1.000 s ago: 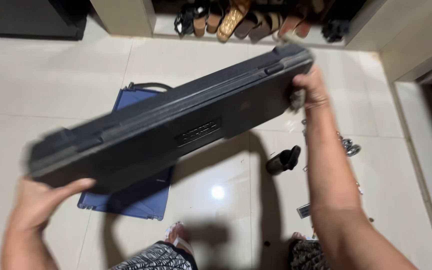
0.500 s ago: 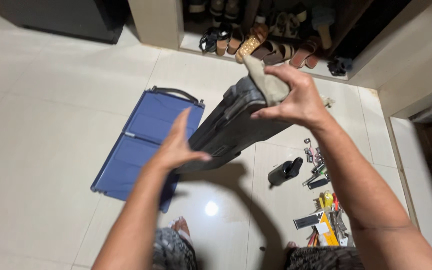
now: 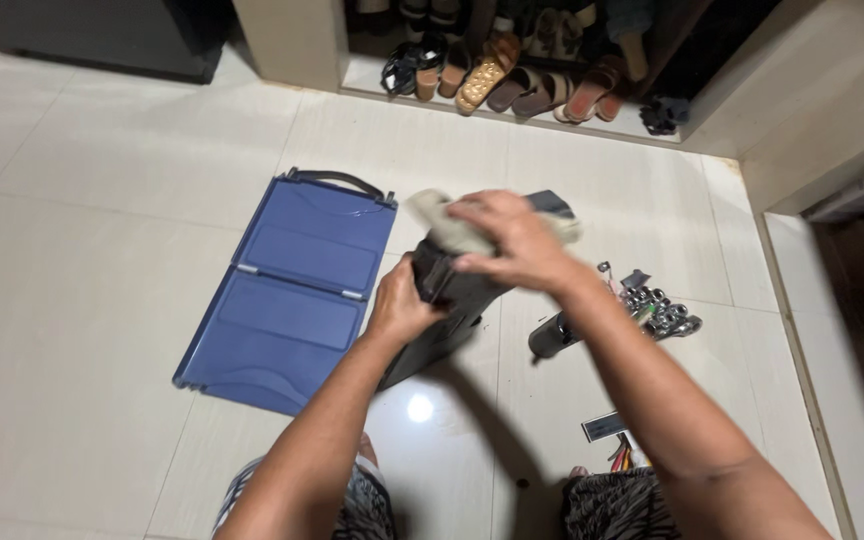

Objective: The person sits on the floor and cleans a black toolbox. They wipe the interior and exterior surfaces with a cloth, spray a cleaning solution onto the case, and scrub the plastic. The person also wipes a screwdriver before placing it back into the toolbox.

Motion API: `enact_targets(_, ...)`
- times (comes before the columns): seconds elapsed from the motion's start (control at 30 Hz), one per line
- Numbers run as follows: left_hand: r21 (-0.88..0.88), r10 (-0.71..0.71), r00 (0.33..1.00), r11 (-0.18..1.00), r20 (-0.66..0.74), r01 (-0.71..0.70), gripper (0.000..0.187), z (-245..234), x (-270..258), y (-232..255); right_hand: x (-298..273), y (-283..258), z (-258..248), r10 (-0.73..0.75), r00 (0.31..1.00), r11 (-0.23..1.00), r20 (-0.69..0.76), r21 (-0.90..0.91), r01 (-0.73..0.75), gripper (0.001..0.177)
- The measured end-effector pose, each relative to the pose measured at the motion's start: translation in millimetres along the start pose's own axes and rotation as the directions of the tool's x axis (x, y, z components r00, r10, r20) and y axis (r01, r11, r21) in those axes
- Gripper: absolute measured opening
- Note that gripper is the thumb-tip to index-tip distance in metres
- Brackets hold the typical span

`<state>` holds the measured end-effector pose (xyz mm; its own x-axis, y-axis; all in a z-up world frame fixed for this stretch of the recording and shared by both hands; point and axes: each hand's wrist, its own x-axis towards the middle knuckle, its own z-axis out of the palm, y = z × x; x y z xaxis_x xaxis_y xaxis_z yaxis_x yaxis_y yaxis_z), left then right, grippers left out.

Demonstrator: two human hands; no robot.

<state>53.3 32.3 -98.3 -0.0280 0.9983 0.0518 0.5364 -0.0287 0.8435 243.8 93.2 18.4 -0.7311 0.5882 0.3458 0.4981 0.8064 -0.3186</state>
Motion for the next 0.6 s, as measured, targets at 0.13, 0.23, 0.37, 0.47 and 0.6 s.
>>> enact_targets(0.13, 0.081, 0.081, 0.997, 0.994, -0.018, -0.080, 0.066, 13.6, -0.1, -9.6, -7.5, -36.3, 45.4, -0.119, 0.967, 0.991, -0.227, -0.084, 0.102, 0.033)
enact_targets(0.23, 0.011, 0.017, 0.997, 1.000, -0.077, -0.016, 0.073, 18.1, -3.2, -11.0, -9.8, -21.4, 54.4, -0.076, 0.940, 0.996, -0.332, -0.078, 0.053, 0.020)
enact_targets(0.37, -0.046, 0.028, 0.992, 0.998, -0.125, -0.034, 0.082, 15.6, -9.3, -4.1, -17.0, 52.3, 29.5, 0.271, 0.895, 0.961, -0.355, 0.155, -0.230, 0.020)
enact_targets(0.47, 0.050, 0.036, 0.993, 0.998, -0.116, -0.031, 0.083, 13.1, -11.5, 3.5, -25.6, 90.4, 18.6, 0.156, 0.850, 0.942, -0.503, -0.183, -0.281, 0.025)
enact_targets(0.6, 0.095, -0.115, 0.989, 0.988, -0.091, 0.123, 0.086, 20.0, -7.3, 10.6, -24.5, 64.5, 51.0, 0.338, 0.785, 0.941, -0.519, 0.160, -0.299, 0.028)
